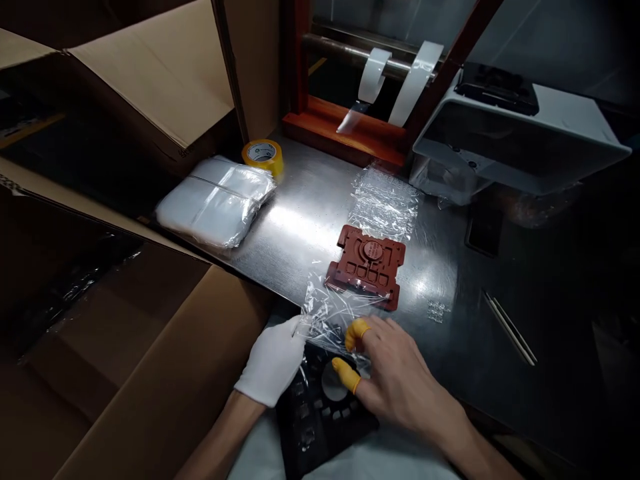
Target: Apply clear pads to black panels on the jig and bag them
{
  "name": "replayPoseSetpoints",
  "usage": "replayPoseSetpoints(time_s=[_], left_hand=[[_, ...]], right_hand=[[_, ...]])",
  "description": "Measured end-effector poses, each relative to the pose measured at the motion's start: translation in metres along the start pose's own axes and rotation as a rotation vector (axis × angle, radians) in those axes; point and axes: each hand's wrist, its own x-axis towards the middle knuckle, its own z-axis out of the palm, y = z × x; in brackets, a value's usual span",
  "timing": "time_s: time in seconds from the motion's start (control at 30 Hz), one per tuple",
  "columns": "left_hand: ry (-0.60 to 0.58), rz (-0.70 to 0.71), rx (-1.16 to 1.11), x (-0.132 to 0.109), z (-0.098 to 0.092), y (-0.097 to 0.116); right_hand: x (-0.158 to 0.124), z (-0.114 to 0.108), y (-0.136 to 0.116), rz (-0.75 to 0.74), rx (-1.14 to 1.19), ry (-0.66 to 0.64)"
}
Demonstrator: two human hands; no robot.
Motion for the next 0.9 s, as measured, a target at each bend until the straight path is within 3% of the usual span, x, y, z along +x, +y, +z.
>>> replayPoseSetpoints(time_s=[0.1, 0.2, 0.4, 0.57, 0.67, 0.77, 0.9], left_hand=[[-0.002, -0.010, -0.114, -0.008, 0.003, -0.005], [0.014, -0.041, -0.209, -0.014, 0.003, -0.007], [0.048, -0.145, -0.219, -0.023, 0.000, -0.005], [0.129, -0.303, -0.207, -0.034, -0.004, -0.001], [0.192, -0.338, -0.147, -0.042, -0.005, 0.001], [0.271, -0.327, -0.059, -0.048, -0.004, 0.005], [0.295, -0.204, 0.029, -0.045, -0.001, 0.015]], right_hand=[[-0.015, 0.022, 0.017, 0.073, -0.129, 0.177], [-0.025, 0.038, 0.034, 0.108, -0.156, 0.250], [-0.049, 0.055, 0.051, 0.098, -0.079, 0.183], [-0.069, 0.052, 0.056, 0.060, 0.041, 0.018], [-0.078, 0.050, 0.052, 0.054, 0.139, -0.051], [-0.080, 0.049, 0.035, -0.059, 0.283, -0.088], [-0.062, 0.047, 0.006, -0.206, 0.452, 0.019]])
